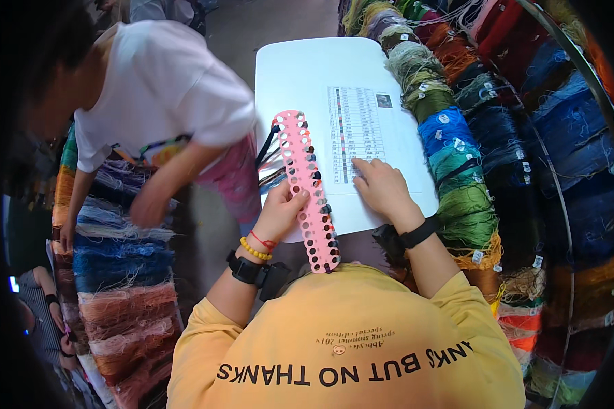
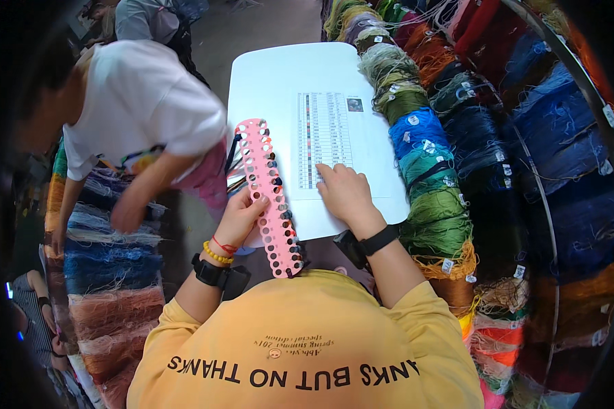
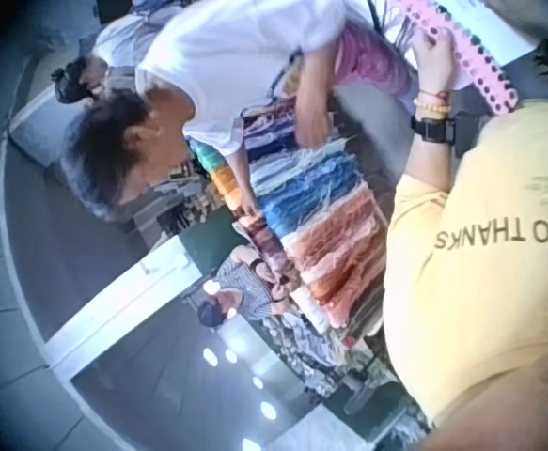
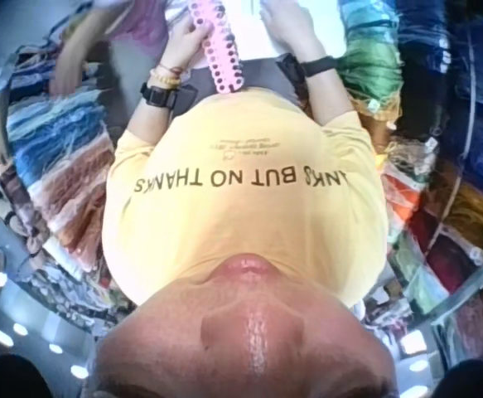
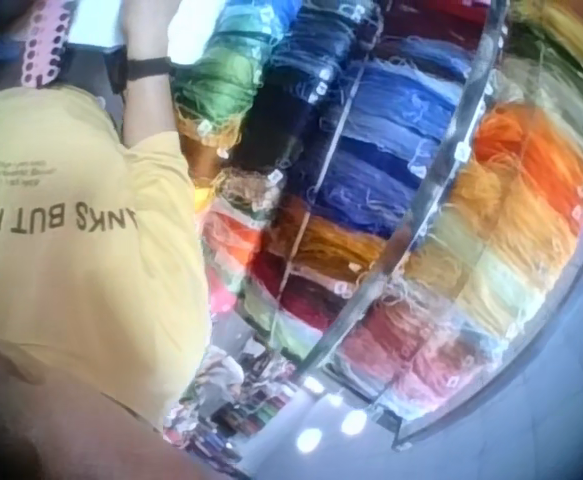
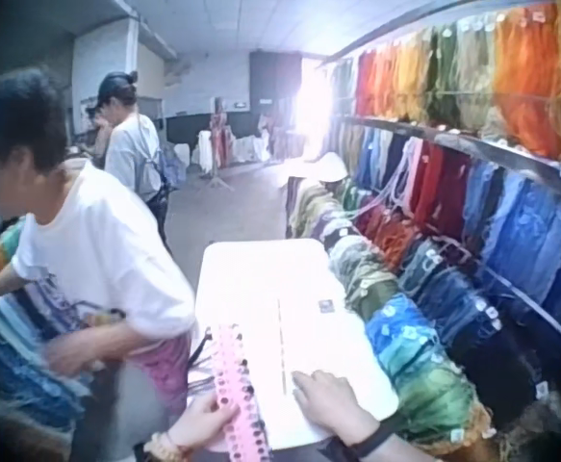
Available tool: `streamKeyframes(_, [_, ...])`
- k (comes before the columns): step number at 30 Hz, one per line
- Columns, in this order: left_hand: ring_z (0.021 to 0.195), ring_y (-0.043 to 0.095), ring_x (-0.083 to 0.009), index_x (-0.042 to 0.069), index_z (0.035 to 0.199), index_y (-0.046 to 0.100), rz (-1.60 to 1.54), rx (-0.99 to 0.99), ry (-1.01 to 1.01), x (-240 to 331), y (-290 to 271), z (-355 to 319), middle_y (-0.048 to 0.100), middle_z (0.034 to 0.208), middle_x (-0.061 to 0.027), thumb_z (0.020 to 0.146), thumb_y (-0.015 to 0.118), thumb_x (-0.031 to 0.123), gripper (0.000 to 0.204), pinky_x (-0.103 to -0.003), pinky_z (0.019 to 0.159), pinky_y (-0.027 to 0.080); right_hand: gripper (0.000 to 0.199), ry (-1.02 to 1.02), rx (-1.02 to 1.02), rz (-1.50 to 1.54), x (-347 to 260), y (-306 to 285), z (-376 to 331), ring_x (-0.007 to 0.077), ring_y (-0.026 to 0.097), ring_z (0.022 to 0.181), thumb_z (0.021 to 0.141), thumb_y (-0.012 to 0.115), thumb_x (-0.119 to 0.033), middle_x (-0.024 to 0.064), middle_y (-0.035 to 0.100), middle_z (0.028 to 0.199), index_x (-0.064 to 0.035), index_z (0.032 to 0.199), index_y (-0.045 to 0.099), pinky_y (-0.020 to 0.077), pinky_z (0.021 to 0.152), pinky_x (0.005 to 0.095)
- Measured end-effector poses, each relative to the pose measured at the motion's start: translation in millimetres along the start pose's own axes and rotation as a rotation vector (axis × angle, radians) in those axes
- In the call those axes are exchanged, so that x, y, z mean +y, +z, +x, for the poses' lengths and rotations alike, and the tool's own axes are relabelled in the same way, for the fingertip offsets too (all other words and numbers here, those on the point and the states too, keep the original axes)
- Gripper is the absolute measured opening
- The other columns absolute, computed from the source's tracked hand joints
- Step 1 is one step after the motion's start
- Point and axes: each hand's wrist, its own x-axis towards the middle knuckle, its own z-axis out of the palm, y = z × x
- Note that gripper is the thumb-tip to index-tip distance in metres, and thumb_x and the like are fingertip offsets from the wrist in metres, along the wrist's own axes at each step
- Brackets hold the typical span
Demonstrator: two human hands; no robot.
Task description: The person pulls strands of thread from a rack, references a chart, and threads them through a pink organizer. They repeat this process, selecting more thread from the rack and securing it into the organizer by hand.
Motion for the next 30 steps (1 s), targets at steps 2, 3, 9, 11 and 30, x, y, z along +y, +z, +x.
streamKeyframes(2, [0.059, 0.046, -0.0022, 0.002, 0.097, 0.050, -0.013, 0.004, -0.019, -2.6, 2.1, 4.0, 0.053, 0.073, 0.0025, 0.085, 0.050, 0.013, 0.016, -0.017, 0.051, 0.037, 0.034, 0.005, -0.041, 0.008, 2.7, 3.6, 0.5, 0.0292, 0.056, 0.080, 0.076, 0.055, -0.023, 0.0132, 0.057, 0.084, -0.0117, 0.108, 0.051, 0.0434, 0.067, 0.0425])
streamKeyframes(3, [0.058, 0.046, -0.0024, 0.002, 0.097, 0.050, -0.016, 0.012, -0.033, -5.6, 1.9, 5.9, 0.053, 0.073, 0.0026, 0.085, 0.050, 0.013, 0.016, -0.017, 0.050, 0.037, 0.036, 0.008, -0.051, 0.007, 3.1, 4.6, 1.0, 0.0291, 0.057, 0.079, 0.076, 0.055, -0.024, 0.0130, 0.058, 0.083, -0.0119, 0.109, 0.050, 0.0433, 0.066, 0.0424])
streamKeyframes(9, [0.057, 0.047, -0.0039, 0.002, 0.096, 0.049, 0.040, 0.025, -0.068, -7.8, 5.0, 15.0, 0.053, 0.073, 0.0011, 0.084, 0.050, 0.013, 0.016, -0.018, 0.050, 0.039, 0.040, 0.027, -0.100, 0.007, 2.9, 2.0, 7.3, 0.0289, 0.058, 0.074, 0.078, 0.053, -0.029, 0.0122, 0.059, 0.081, -0.0126, 0.114, 0.047, 0.0433, 0.064, 0.0417])
streamKeyframes(11, [0.058, 0.049, -0.0051, 0.001, 0.095, 0.049, 0.061, 0.029, -0.084, -10.4, 4.4, 17.2, 0.053, 0.073, -0.0004, 0.084, 0.051, 0.012, 0.016, -0.019, 0.050, 0.042, 0.041, 0.032, -0.123, 0.002, 3.0, 1.9, 9.7, 0.0289, 0.058, 0.074, 0.078, 0.052, -0.030, 0.0120, 0.059, 0.081, -0.0129, 0.115, 0.046, 0.0433, 0.064, 0.0415])
streamKeyframes(30, [0.062, 0.048, -0.0027, 0.002, 0.103, 0.048, -0.061, -0.053, -0.169, -15.9, 1.3, 28.8, 0.055, 0.081, 0.0013, 0.085, 0.049, 0.009, 0.020, -0.017, 0.052, 0.039, 0.038, 0.023, -0.110, -0.001, 5.2, 4.1, 9.7, 0.0270, 0.057, 0.071, 0.079, 0.053, -0.029, 0.0101, 0.057, 0.078, -0.0143, 0.113, 0.048, 0.0425, 0.063, 0.0409])
